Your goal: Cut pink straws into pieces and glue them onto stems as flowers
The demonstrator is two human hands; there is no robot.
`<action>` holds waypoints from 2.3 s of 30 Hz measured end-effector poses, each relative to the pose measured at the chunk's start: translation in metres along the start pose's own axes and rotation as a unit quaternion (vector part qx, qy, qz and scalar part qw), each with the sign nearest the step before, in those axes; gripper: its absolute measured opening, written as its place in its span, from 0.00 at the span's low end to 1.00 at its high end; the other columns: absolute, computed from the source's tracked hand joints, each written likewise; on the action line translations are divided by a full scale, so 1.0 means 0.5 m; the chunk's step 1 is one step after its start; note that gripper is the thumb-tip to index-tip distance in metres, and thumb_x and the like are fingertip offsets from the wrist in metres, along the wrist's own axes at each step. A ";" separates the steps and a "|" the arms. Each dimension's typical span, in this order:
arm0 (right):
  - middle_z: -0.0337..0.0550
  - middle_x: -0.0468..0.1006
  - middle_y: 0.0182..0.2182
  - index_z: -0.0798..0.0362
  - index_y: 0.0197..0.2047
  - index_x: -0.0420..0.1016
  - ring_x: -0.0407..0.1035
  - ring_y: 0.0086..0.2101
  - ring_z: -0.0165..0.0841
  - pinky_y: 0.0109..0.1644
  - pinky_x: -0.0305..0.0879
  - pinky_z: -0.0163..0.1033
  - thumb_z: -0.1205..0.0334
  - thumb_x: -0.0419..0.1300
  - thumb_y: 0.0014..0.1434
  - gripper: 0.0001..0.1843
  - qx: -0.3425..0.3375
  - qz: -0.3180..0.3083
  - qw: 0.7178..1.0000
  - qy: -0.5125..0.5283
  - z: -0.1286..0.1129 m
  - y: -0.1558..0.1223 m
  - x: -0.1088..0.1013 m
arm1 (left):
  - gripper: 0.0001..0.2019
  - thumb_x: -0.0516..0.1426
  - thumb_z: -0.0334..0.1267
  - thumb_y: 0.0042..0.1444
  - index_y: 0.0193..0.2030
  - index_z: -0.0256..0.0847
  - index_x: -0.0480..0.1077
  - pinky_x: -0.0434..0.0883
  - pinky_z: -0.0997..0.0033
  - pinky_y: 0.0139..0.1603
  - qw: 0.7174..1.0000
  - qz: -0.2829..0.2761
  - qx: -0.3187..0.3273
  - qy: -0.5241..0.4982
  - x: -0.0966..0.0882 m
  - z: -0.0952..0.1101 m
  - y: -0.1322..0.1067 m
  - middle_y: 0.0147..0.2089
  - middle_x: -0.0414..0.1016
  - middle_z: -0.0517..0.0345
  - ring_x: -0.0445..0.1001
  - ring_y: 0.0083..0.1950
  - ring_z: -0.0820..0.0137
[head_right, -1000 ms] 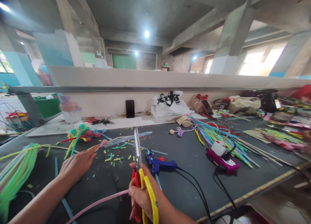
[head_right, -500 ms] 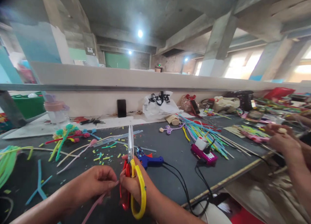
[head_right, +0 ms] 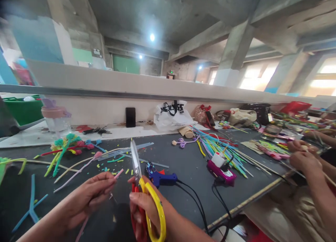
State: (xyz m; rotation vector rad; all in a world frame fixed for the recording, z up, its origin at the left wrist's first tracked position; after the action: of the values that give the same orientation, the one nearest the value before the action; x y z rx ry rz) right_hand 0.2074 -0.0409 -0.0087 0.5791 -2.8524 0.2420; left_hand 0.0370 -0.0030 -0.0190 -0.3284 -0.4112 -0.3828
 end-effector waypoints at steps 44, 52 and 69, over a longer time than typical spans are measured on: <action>0.33 0.60 0.21 0.51 0.39 0.57 0.54 0.21 0.24 0.22 0.47 0.31 0.45 0.45 0.59 0.17 -0.105 -0.045 0.859 -0.499 -0.007 -0.015 0.028 | 0.09 0.60 0.38 0.48 0.26 0.38 0.65 0.41 0.83 0.14 0.997 0.016 0.058 -0.043 -0.008 0.025 -0.025 0.17 0.54 0.71 0.44 0.14 0.86; 0.36 0.63 0.24 0.51 0.40 0.61 0.57 0.23 0.26 0.26 0.53 0.31 0.41 0.42 0.60 0.22 -0.110 -0.028 0.879 -0.463 -0.020 -0.017 0.021 | 0.12 0.58 0.45 0.50 0.29 0.36 0.67 0.52 0.83 0.16 0.997 0.000 0.070 0.038 -0.002 0.036 -0.017 0.22 0.64 0.64 0.57 0.17 0.83; 0.30 0.61 0.19 0.48 0.43 0.60 0.47 0.10 0.17 0.09 0.45 0.24 0.30 0.44 0.51 0.31 0.052 0.037 0.958 -0.279 -0.024 -0.020 0.013 | 0.11 0.52 0.42 0.50 0.32 0.43 0.74 0.63 0.67 0.33 0.690 0.421 0.105 0.579 -0.243 0.088 0.026 0.33 0.76 0.50 0.73 0.39 0.56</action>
State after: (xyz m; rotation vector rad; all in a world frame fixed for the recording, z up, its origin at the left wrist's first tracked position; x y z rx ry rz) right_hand 0.2079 -0.0500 0.0054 0.6479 -3.4283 0.2805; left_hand -0.0747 0.0604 -0.0379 0.0251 0.9581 0.4124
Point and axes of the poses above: each hand's wrist, its own y-axis towards the middle knuckle, its own x-axis out of the palm, z = x × y, the point moved 3 cm from there along y, towards the middle knuckle
